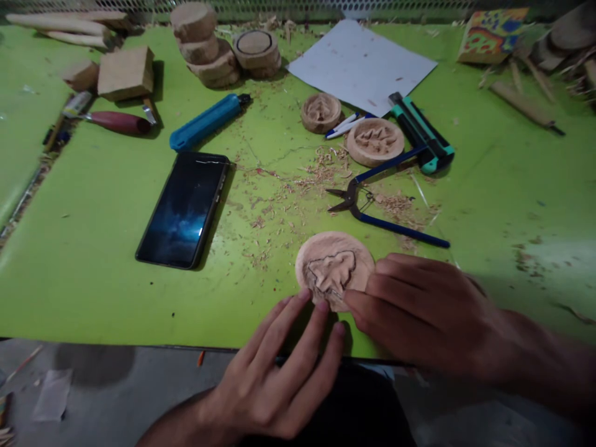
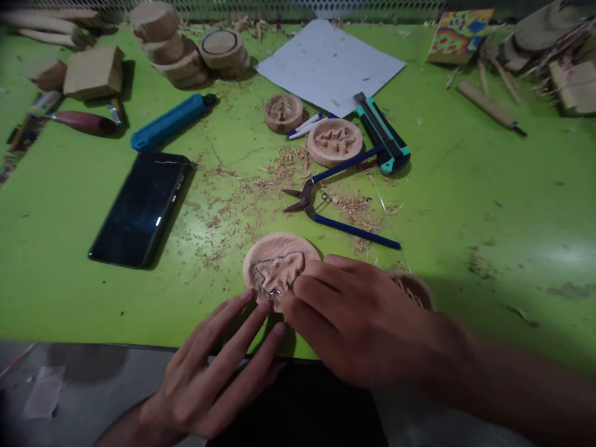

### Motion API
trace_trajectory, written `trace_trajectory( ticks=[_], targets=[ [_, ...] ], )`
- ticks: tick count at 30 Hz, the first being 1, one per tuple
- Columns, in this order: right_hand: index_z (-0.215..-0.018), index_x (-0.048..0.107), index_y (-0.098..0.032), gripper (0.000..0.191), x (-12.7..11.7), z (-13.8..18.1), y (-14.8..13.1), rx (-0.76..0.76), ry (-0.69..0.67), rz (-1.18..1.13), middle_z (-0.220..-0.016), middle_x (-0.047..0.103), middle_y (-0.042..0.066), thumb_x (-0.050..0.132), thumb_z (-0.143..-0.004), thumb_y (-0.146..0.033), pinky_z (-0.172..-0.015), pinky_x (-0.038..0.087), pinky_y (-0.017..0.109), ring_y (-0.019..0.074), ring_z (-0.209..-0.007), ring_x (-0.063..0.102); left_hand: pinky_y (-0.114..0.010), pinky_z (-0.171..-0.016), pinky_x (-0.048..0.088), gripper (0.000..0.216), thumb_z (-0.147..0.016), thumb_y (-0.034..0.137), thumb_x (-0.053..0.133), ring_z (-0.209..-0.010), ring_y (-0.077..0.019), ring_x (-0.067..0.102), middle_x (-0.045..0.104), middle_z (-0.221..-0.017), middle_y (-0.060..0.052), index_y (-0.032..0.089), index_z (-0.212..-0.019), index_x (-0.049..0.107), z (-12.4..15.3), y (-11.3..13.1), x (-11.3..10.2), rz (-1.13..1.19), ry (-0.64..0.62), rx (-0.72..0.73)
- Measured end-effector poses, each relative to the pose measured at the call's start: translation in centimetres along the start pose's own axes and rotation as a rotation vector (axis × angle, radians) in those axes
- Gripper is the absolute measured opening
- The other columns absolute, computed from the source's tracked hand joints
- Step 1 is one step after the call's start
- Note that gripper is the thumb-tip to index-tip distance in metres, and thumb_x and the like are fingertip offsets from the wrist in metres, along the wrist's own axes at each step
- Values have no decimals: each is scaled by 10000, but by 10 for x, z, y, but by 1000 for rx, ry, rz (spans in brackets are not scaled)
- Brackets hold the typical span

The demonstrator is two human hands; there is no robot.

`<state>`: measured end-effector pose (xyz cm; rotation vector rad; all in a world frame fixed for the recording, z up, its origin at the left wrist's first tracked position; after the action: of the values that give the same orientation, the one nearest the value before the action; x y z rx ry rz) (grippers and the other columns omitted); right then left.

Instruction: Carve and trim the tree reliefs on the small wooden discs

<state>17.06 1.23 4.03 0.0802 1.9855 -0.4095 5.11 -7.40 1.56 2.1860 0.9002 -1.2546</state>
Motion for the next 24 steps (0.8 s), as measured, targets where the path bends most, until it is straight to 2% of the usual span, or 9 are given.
trace_trajectory(
  ticks=[6,18,21,24],
  targets=[
    [-1046,639,-102,199,2,1,0,14,-57,2,-912,600,39,441,-1058,-85,-802,466,392,208,-880,569,-478,-1054,624,532,-819,261,803,-1355,-410,591,663,-1407,-153,129,-1325,705,0,-1,0,-19,2,5],
    [-1083,651,-89,191,1,0,-1,22,-48,6,-926,626,46,462,-1059,-97,-798,478,397,216,-884,596,-471,-1046,633,578,-807,289,804,-1370,-441,569,636,-1436,-175,108,-1344,694,-1,2,1,-32,-18,32],
    [-1112,641,-84,188,2,0,-1,26,-54,-17,-948,622,54,461,-1061,-103,-808,482,400,220,-908,597,-454,-1018,653,538,-834,320,801,-1339,-422,604,660,-1408,-160,109,-1320,705,-3,1,1,-43,-10,25],
    [-1103,634,-91,185,2,1,-1,30,-53,-19,-942,613,50,455,-1062,-106,-803,481,396,214,-892,587,-484,-1018,653,435,-885,311,756,-1259,-394,667,719,-1307,-166,74,-1249,722,-6,-3,-5,47,28,15]
  ],
)
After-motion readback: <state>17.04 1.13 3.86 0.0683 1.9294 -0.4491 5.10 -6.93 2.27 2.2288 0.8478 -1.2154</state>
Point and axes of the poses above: each hand's wrist, its own z-axis away from the middle knuckle, its own x-axis out of the palm, y = z × x, the point moved 8 cm from there along -z, towards the middle knuckle
